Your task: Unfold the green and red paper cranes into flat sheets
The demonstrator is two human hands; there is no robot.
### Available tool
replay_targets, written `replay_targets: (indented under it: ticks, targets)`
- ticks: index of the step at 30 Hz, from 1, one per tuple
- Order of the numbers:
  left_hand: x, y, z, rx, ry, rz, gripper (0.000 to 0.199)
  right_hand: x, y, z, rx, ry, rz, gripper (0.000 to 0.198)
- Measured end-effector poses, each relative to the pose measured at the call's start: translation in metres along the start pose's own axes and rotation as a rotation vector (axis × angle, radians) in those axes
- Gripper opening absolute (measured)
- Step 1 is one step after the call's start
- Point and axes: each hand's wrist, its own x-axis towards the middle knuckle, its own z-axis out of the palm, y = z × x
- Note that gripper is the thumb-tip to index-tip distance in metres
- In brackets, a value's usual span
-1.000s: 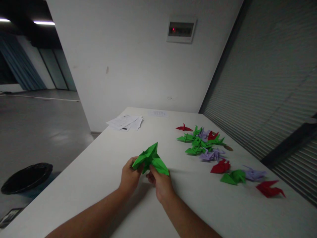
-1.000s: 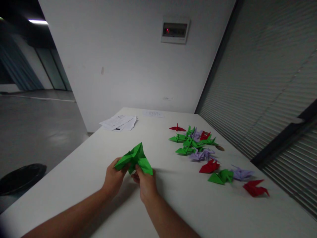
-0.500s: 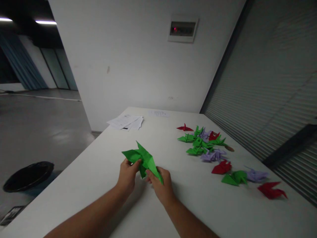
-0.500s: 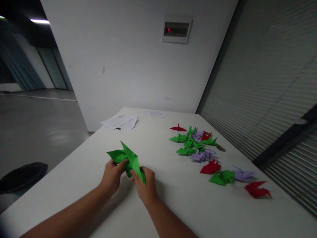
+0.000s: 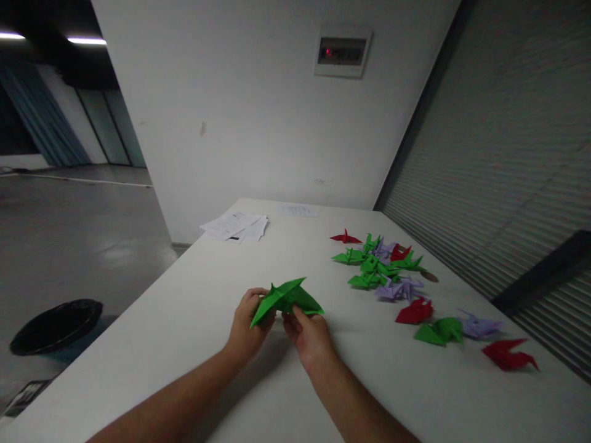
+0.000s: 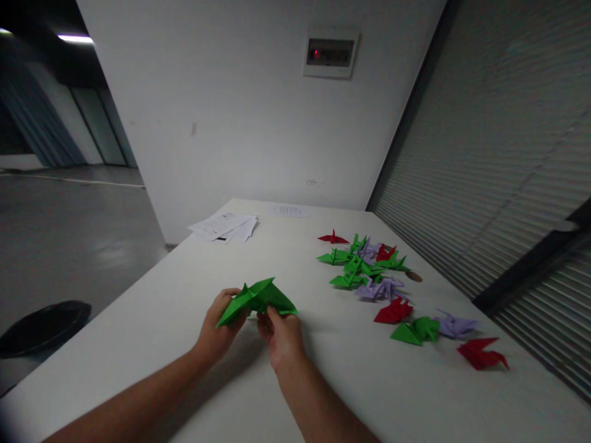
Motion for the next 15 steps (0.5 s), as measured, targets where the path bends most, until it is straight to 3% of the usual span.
replay_targets:
  ticks: [4, 10, 15]
  targets:
    - [-0.005, 0.001, 0.004, 0.072, -0.047, 0.129, 0.006, -0.007, 0.0, 0.002, -0.017, -0.046, 0.04, 0.047]
    - [-0.011, -0.013, 0.008, 0.164, -0.145, 0.293, 0.01, -0.016, -0.004, 0.008, -0.053, 0.015, 0.054, 0.038]
    - [-0.015, -0.021, 0.005, 0.272, -0.258, 0.41, 0.007, -0.021, -0.006, 0.01, -0.064, 0.094, -0.016, 0.037]
